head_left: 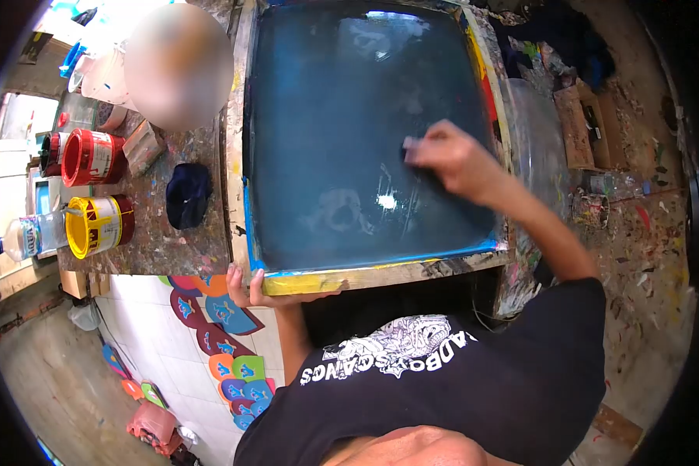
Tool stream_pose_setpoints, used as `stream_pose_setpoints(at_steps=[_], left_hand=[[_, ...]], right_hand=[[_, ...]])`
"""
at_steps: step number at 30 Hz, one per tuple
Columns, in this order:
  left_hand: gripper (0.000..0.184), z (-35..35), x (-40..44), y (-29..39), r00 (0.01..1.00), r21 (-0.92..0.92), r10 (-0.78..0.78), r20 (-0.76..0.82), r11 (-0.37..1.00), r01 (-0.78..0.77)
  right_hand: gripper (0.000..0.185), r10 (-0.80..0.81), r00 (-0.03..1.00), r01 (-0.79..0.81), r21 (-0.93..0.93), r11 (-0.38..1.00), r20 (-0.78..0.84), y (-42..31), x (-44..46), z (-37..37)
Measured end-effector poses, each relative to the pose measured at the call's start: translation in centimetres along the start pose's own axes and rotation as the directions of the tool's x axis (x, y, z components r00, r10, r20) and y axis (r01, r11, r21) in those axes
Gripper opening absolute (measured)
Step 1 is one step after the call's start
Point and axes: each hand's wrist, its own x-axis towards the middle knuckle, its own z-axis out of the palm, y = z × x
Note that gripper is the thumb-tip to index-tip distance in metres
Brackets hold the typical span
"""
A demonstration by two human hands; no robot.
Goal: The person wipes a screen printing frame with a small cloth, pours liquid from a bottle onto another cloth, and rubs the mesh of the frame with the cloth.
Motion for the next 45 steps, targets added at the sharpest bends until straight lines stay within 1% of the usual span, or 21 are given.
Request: stream_pose_setpoints(at_steps=[2,4,6,9,10,12,14,16,19,20,23,26,27,30,32,34,35,38,40,42,45], left_hand=[[0.111,0.0,-0.2,-0.4,1.000,-0.001,0.012,-0.006,1.000,-0.012],[0.112,0.3,-0.3,-0.4,1.000,-0.018,0.010,-0.030,1.000,-0.011],[0.112,0.7,-0.4,-0.4,0.998,-0.022,0.010,-0.067,1.000,-0.012],[0.111,0.8,-0.2,0.0,0.996,-0.021,0.018,-0.085,1.000,-0.020],[0.111,0.8,-0.1,-0.1,0.996,-0.013,0.022,-0.089,1.000,-0.024],[0.110,0.8,0.1,0.0,0.995,0.000,0.029,-0.098,1.000,-0.029],[0.109,0.9,0.1,0.0,0.994,0.013,0.037,-0.106,0.999,-0.036],[0.109,0.9,0.2,0.1,0.993,0.020,0.036,-0.115,0.999,-0.034],[0.108,1.3,0.3,0.1,0.990,0.027,0.032,-0.137,0.999,-0.029],[0.107,1.3,0.5,0.0,0.989,0.032,0.034,-0.143,0.999,-0.030],[0.107,1.4,0.4,-0.2,0.986,0.040,0.057,-0.160,0.998,-0.052],[0.106,1.1,0.7,-0.3,0.984,0.056,0.105,-0.141,0.994,-0.098],[0.105,1.0,0.9,-0.2,0.983,0.065,0.120,-0.137,0.992,-0.112],[0.105,1.3,1.1,0.5,0.991,0.070,0.040,-0.125,0.997,-0.031],[0.106,1.2,1.0,0.5,0.992,0.068,0.042,-0.121,0.997,-0.034],[0.108,1.0,0.9,0.3,0.992,0.065,0.052,-0.119,0.997,-0.044],[0.109,0.9,0.8,0.2,0.992,0.062,0.055,-0.114,0.997,-0.049],[0.111,0.6,0.9,0.0,0.993,0.053,0.066,-0.100,0.997,-0.061],[0.112,0.5,0.8,-0.1,0.994,0.051,0.062,-0.095,0.997,-0.058],[0.114,0.4,0.8,-0.1,0.995,0.048,0.058,-0.083,0.997,-0.055],[0.116,0.3,0.8,-0.3,0.996,0.044,0.064,-0.057,0.997,-0.061]], right_hand=[[0.025,-0.121,0.987,0.105,0.156,0.982,0.102,-3.9,-2.2,0.9],[0.024,-0.087,0.975,0.049,0.185,0.982,0.204,-6.5,-3.7,-0.6],[0.024,-0.015,0.979,-0.020,0.168,0.986,0.204,-2.9,-4.5,-1.0],[0.025,0.298,0.954,-0.298,-0.009,0.954,-0.038,0.1,-4.3,-2.4],[0.025,0.301,0.953,-0.302,-0.010,0.953,-0.041,-0.6,-4.3,-2.1],[0.027,0.157,0.979,-0.174,0.144,0.974,0.127,-3.4,-4.8,-1.2],[0.030,0.097,0.955,-0.184,0.306,0.934,0.281,-6.5,-6.0,-1.4],[0.027,0.189,0.912,-0.299,0.278,0.913,0.364,-5.9,-7.6,-2.7],[0.025,0.529,0.768,-0.567,-0.003,0.824,0.361,-4.4,-9.1,-5.4],[0.025,0.537,0.764,-0.572,-0.009,0.820,0.358,-4.0,-9.1,-5.1],[0.029,0.545,0.838,-0.543,-0.102,0.833,-0.012,-3.6,-8.3,-3.4],[0.033,0.586,0.806,-0.559,-0.217,0.800,0.082,-5.0,-8.0,-1.7],[0.038,0.649,0.740,-0.618,-0.203,0.760,0.175,-6.7,-7.6,-2.5],[0.041,0.623,0.743,-0.578,-0.234,0.782,0.246,-8.3,-8.5,-3.9],[0.039,0.594,0.772,-0.545,-0.247,0.802,0.227,-7.1,-8.3,-4.1],[0.030,0.596,0.792,-0.564,-0.215,0.798,0.132,-4.1,-7.6,-3.4],[0.020,0.521,0.854,-0.501,-0.240,0.831,0.021,-2.2,-7.1,-2.9],[0.016,0.444,0.894,-0.411,-0.288,0.865,0.060,1.5,-5.5,-2.9],[0.014,0.409,0.912,-0.385,-0.316,0.867,0.012,-0.2,-6.0,-3.1],[0.010,0.498,0.837,-0.448,-0.238,0.862,0.228,-4.0,-7.3,-3.1],[0.008,0.479,0.844,-0.415,-0.270,0.869,0.243,-8.2,-9.3,-2.9]])
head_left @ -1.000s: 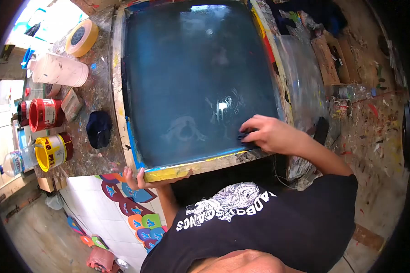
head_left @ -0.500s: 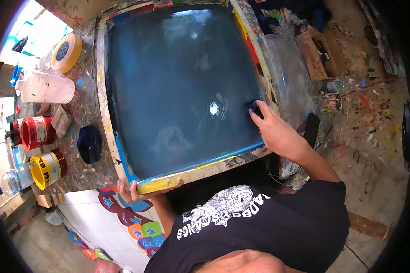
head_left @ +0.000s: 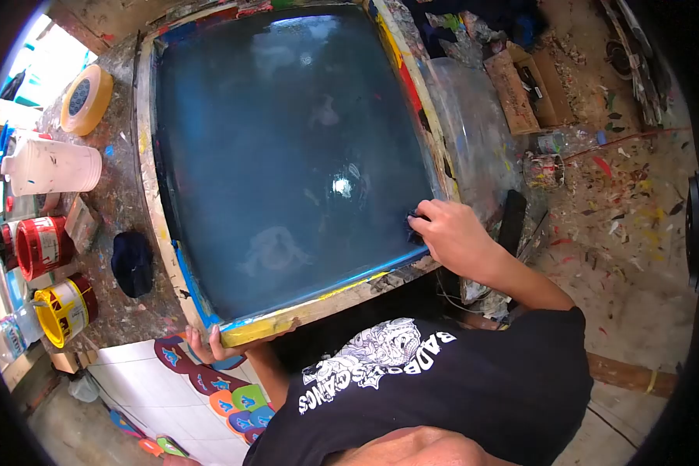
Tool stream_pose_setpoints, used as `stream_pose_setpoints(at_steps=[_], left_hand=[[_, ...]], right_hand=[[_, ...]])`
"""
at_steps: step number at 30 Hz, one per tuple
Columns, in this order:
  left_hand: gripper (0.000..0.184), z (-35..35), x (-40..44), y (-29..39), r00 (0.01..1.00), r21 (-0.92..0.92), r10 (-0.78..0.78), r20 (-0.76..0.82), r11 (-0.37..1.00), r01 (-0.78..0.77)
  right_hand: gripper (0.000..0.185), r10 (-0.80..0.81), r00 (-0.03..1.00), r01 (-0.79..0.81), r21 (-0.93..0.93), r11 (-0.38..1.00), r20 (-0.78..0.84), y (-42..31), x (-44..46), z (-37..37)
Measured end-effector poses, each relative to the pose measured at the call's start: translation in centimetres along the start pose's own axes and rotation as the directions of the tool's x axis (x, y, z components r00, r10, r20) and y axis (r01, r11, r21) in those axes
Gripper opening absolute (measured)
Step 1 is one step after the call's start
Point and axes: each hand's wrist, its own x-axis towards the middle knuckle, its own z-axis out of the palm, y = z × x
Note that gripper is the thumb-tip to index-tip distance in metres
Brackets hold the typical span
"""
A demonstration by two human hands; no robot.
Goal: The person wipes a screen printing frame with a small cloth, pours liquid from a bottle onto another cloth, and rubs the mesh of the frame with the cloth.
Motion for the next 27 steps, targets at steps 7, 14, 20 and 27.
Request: stream_pose_setpoints(at_steps=[7,14,20,27], left_hand=[[0.104,0.1,0.1,0.1,1.000,0.008,0.031,0.004,0.999,-0.031],[0.078,-0.9,-4.5,-2.9,0.996,0.030,-0.058,-0.070,0.998,0.061],[0.060,-0.6,-3.4,-3.7,0.989,0.084,0.102,-0.103,0.992,-0.093],[0.060,-0.4,-3.4,-3.1,0.981,0.059,0.035,-0.192,0.998,-0.024]], right_hand=[[0.015,-0.011,0.949,-0.083,-0.281,0.956,-0.316,8.6,12.3,-0.5],[0.029,0.085,0.985,-0.118,-0.228,0.967,-0.152,4.6,8.1,0.4],[0.030,-0.073,0.951,-0.018,-0.288,0.957,-0.302,7.8,12.4,-0.2],[0.030,-0.019,0.905,-0.088,-0.230,0.969,-0.426,14.9,22.7,-1.5]])
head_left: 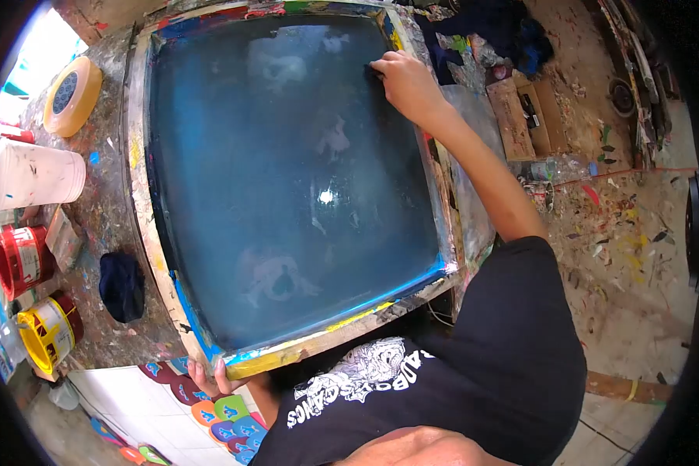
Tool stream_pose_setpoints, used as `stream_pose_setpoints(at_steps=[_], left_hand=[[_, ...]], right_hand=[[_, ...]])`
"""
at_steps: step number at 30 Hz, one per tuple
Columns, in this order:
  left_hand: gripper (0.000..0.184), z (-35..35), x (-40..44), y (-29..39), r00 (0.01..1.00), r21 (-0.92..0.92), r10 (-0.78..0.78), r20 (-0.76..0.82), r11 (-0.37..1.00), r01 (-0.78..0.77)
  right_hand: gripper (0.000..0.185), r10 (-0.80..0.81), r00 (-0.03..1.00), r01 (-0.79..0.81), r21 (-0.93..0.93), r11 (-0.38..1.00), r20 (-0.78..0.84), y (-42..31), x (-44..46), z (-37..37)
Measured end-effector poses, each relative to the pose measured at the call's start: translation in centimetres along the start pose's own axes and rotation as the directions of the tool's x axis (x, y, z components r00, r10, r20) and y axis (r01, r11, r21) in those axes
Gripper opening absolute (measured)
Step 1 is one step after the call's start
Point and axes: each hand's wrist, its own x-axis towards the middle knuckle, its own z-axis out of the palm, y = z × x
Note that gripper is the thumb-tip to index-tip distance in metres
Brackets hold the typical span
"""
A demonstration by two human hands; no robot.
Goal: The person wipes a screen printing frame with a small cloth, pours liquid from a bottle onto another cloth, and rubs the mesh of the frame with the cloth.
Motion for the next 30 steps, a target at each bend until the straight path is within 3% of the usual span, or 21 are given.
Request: stream_pose_setpoints(at_steps=[2,5,6,8,11,13,16,18,19,21,24,27,28,29,30], left_hand=[[0.062,-2.2,-2.1,-3.1,0.993,0.021,0.102,0.063,0.994,-0.104],[0.061,0.3,1.1,0.3,0.997,0.004,0.065,0.041,0.998,-0.065],[0.061,0.3,1.0,0.4,0.998,-0.004,0.052,0.036,0.999,-0.052],[0.060,0.3,1.0,0.4,0.998,-0.012,0.047,0.034,0.999,-0.047],[0.057,0.8,1.2,0.7,0.999,-0.021,0.048,0.020,0.999,-0.048],[0.056,0.9,1.5,0.9,0.998,-0.017,0.061,0.001,0.998,-0.061],[0.054,0.7,1.4,1.3,0.999,0.012,0.015,0.042,1.000,-0.015],[0.052,0.9,1.3,1.6,1.000,0.003,-0.012,0.021,1.000,0.012],[0.050,1.0,1.3,1.7,1.000,0.000,-0.022,0.008,1.000,0.022],[0.051,1.6,1.4,1.7,1.000,-0.013,-0.008,-0.025,1.000,0.008],[0.053,1.4,0.7,1.7,0.999,-0.002,-0.023,-0.037,1.000,0.023],[0.049,0.9,1.0,2.3,0.997,0.027,-0.072,0.006,0.997,0.072],[0.043,1.1,1.5,2.6,0.996,0.031,-0.086,0.032,0.996,0.085],[0.043,1.5,2.1,2.9,0.997,0.016,-0.074,0.028,0.997,0.074],[0.055,1.1,1.0,3.0,0.992,0.045,-0.121,0.033,0.992,0.119]], right_hand=[[0.029,0.010,0.997,-0.006,-0.052,0.999,0.075,-1.6,-2.0,-1.3],[0.026,0.094,0.948,-0.040,-0.179,0.983,0.305,-6.1,-6.1,-4.8],[0.026,0.089,0.950,-0.035,-0.181,0.983,0.299,-6.3,-6.6,-5.0],[0.009,-0.071,0.979,0.113,-0.218,0.969,0.189,-6.2,-7.8,-4.3],[0.008,-0.096,0.984,0.137,-0.303,0.943,0.147,-2.7,-3.3,-2.2],[0.017,-0.040,0.988,0.078,-0.254,0.964,0.151,1.0,1.5,0.2],[0.011,-0.058,0.997,0.068,-0.271,0.960,0.047,4.1,8.4,2.7],[0.013,0.182,0.979,-0.157,-0.227,0.961,0.093,3.1,11.6,2.3],[0.013,0.172,0.981,-0.149,-0.221,0.964,0.087,2.3,12.0,2.7],[0.020,0.005,0.999,-0.004,0.017,1.000,-0.040,0.3,11.2,3.5],[0.026,-0.264,0.953,0.297,0.275,0.915,-0.149,-5.9,7.6,2.6],[0.026,-0.228,0.961,0.256,0.196,0.947,-0.156,-4.2,9.1,2.9],[0.021,-0.198,0.975,0.203,0.044,0.978,-0.101,-3.2,10.7,3.5],[0.018,-0.120,0.990,0.122,0.014,0.992,-0.075,-3.4,12.2,3.7],[0.014,-0.043,0.998,0.042,-0.019,0.999,-0.055,-4.0,13.6,4.0]])
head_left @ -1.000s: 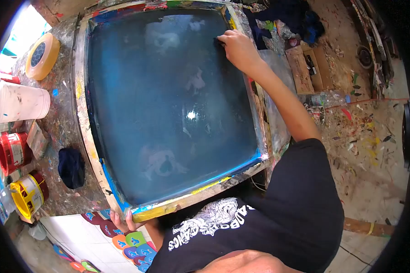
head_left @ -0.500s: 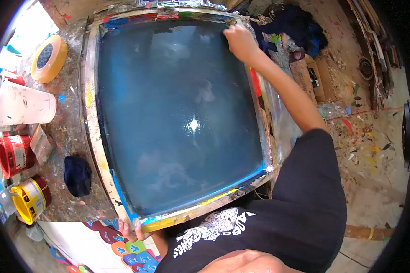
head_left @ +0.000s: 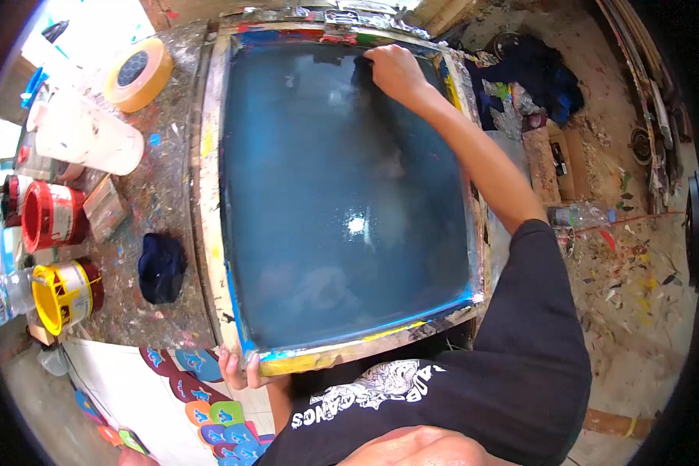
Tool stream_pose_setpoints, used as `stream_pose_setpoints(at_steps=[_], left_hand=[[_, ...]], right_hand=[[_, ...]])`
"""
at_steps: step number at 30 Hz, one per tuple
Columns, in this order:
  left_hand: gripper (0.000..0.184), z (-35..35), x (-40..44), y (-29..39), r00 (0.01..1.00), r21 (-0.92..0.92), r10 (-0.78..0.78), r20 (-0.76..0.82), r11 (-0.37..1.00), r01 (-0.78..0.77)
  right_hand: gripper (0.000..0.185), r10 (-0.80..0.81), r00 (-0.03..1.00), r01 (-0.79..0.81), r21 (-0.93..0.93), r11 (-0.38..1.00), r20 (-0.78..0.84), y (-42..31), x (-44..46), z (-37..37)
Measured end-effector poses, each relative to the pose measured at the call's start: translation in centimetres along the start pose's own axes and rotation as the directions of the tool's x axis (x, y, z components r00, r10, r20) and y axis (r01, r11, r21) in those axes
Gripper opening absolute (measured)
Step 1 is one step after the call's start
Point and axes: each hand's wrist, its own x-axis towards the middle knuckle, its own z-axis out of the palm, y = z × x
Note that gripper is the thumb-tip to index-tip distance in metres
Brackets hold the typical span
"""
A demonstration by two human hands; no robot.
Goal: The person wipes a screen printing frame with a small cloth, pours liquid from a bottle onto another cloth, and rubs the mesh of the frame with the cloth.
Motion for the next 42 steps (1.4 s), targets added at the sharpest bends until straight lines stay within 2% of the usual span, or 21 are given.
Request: stream_pose_setpoints(at_steps=[2,3,4,7,11,12,14,16,18,20,24,25,26,28,30,32,35,36,39,41,42], left_hand=[[0.049,0.6,0.0,0.1,0.998,-0.005,0.018,-0.058,1.000,-0.018],[0.048,0.9,-0.1,0.0,0.996,-0.001,0.023,-0.091,1.000,-0.023],[0.047,1.3,0.1,0.1,0.992,0.003,0.028,-0.125,1.000,-0.028],[0.034,0.7,1.8,1.5,1.000,-0.042,-0.016,0.003,0.999,0.016],[0.032,-0.1,0.3,0.3,0.997,0.014,-0.053,0.058,0.999,0.053],[0.071,-0.5,1.3,1.3,0.988,-0.048,-0.015,0.153,0.999,0.022],[0.070,-0.8,1.5,1.5,0.979,-0.094,-0.042,0.201,0.994,0.062],[0.067,-0.7,2.0,2.1,0.982,-0.070,-0.061,0.180,0.995,0.075],[0.063,-0.7,2.5,2.1,0.983,-0.054,-0.078,0.165,0.995,0.088],[0.075,-0.6,2.7,1.8,0.978,-0.115,-0.025,0.208,0.992,0.050],[0.079,-0.4,2.4,1.6,0.977,-0.117,-0.042,0.209,0.991,0.067],[0.079,-0.1,2.4,1.2,0.986,-0.142,-0.014,0.167,0.989,0.038],[0.079,0.0,2.1,0.9,0.991,-0.179,0.009,0.135,0.984,0.015],[0.082,0.0,1.4,0.7,0.994,-0.148,-0.013,0.111,0.989,0.030],[0.084,0.3,1.4,0.4,0.997,-0.144,0.017,0.078,0.990,-0.005],[0.087,0.4,1.0,0.8,0.993,-0.155,-0.016,0.113,0.987,0.033],[0.091,2.1,2.0,1.2,0.996,-0.084,0.016,-0.088,0.996,-0.024],[0.091,1.7,1.7,1.0,0.997,-0.068,0.016,-0.075,0.997,-0.021],[0.083,1.5,1.4,0.4,0.996,-0.046,0.056,-0.066,0.997,-0.059],[0.082,1.4,1.2,0.1,0.997,-0.030,0.054,-0.061,0.998,-0.056],[0.081,1.4,1.1,0.1,0.997,-0.027,0.041,-0.058,0.999,-0.043]], right_hand=[[0.014,0.097,0.995,-0.096,-0.037,0.995,0.024,-2.7,2.6,1.0],[0.011,0.058,0.997,-0.057,0.020,0.998,-0.054,-4.2,3.6,2.1],[0.013,0.039,0.999,-0.038,0.042,0.998,-0.027,-6.6,4.5,2.1],[0.028,-0.045,0.995,0.066,0.244,0.967,-0.094,-12.1,7.4,2.6],[0.035,-0.118,0.977,0.183,0.422,0.888,-0.175,-14.4,10.5,3.2],[0.035,-0.160,0.974,0.210,0.378,0.902,-0.160,-14.0,10.3,3.5],[0.027,-0.115,0.992,0.124,0.374,0.919,-0.045,-13.0,9.0,1.2],[0.023,-0.113,0.994,0.110,0.200,0.974,0.001,-10.5,8.3,1.1],[0.018,-0.009,0.996,0.000,0.104,0.995,0.090,-9.3,6.1,-1.0],[0.017,0.001,0.991,-0.007,0.045,0.999,0.135,-6.9,3.8,-0.8],[0.023,-0.002,0.992,-0.006,0.067,0.998,0.126,-1.9,-3.1,-3.3],[0.027,0.106,0.977,-0.111,0.016,0.994,0.183,-0.4,-4.8,-3.7],[0.027,0.097,0.980,-0.083,-0.086,0.993,0.175,1.4,-6.6,-3.8],[0.028,0.028,0.984,-0.025,-0.023,0.999,0.177,3.6,-10.8,-4.6],[0.026,0.031,0.961,-0.018,-0.051,0.999,0.275,1.2,-15.2,-7.5],[0.028,-0.032,0.932,0.027,0.018,0.999,0.361,-1.4,-20.1,-10.2],[0.034,0.041,0.852,-0.114,0.109,0.987,0.522,-5.7,-26.2,-14.7],[0.036,0.045,0.835,-0.144,0.139,0.980,0.548,-6.5,-27.9,-16.0],[0.038,-0.033,0.821,-0.131,0.245,0.961,0.570,-8.0,-31.7,-18.3],[0.038,-0.223,0.788,-0.156,0.536,0.830,0.574,-8.7,-32.5,-18.8],[0.038,-0.228,0.789,-0.152,0.540,0.828,0.571,-8.9,-32.0,-18.5]])
